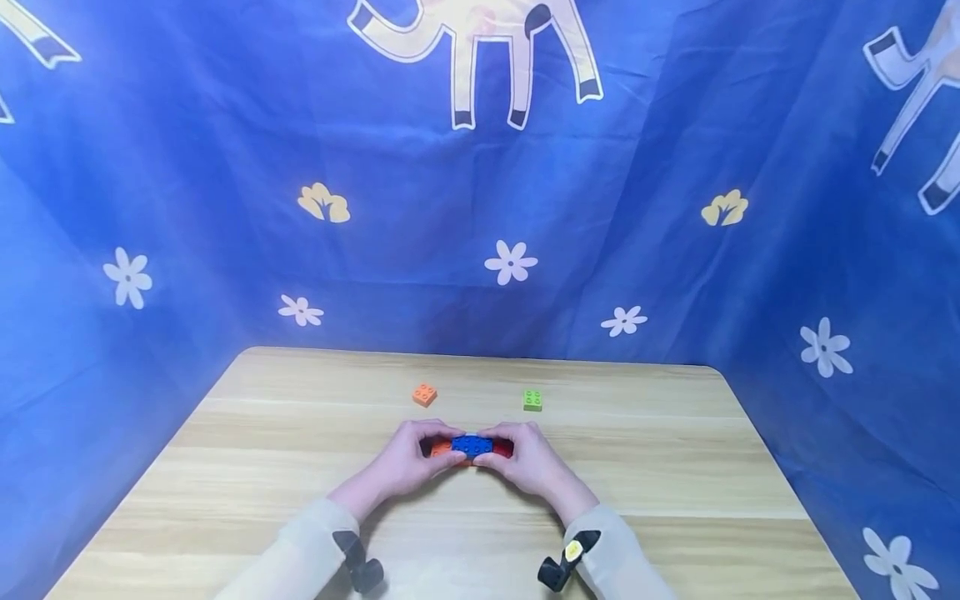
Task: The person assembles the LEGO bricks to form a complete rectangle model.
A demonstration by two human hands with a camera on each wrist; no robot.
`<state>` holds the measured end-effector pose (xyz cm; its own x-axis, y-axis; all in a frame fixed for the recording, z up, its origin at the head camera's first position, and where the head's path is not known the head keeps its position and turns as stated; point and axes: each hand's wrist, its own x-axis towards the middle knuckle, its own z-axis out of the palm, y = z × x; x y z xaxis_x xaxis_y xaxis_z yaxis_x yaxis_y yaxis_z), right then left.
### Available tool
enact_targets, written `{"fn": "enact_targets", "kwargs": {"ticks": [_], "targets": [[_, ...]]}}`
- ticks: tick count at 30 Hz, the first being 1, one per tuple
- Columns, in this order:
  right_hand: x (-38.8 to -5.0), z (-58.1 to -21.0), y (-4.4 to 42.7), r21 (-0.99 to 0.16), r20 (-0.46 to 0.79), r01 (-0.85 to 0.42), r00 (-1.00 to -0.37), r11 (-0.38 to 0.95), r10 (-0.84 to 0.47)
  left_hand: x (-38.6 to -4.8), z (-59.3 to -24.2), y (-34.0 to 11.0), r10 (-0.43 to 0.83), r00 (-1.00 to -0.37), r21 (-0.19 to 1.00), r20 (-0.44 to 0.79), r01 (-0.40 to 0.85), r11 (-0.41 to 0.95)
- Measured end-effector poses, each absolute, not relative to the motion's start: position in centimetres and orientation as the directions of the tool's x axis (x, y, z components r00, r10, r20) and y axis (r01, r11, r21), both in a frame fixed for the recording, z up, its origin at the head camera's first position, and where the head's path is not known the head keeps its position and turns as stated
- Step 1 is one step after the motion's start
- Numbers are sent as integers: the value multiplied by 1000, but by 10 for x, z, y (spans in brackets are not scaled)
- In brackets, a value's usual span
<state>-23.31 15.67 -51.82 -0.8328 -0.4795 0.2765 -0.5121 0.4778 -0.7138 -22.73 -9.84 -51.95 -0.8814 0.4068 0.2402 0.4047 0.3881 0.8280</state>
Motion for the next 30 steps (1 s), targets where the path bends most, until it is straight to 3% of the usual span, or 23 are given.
{"fn": "enact_targets", "kwargs": {"ticks": [17, 22, 30], "targets": [[-234, -508, 164, -740, 217, -494, -817, 455, -535, -227, -520, -99, 401, -885, 826, 236, 400, 398], [-240, -503, 174, -758, 261, -493, -829, 427, -494, -229, -520, -97, 402, -882, 823, 245, 408, 395], [-254, -500, 188, -684, 351, -519, -851, 514, -392, -230, -523, -100, 390, -892, 819, 227, 392, 418]]}}
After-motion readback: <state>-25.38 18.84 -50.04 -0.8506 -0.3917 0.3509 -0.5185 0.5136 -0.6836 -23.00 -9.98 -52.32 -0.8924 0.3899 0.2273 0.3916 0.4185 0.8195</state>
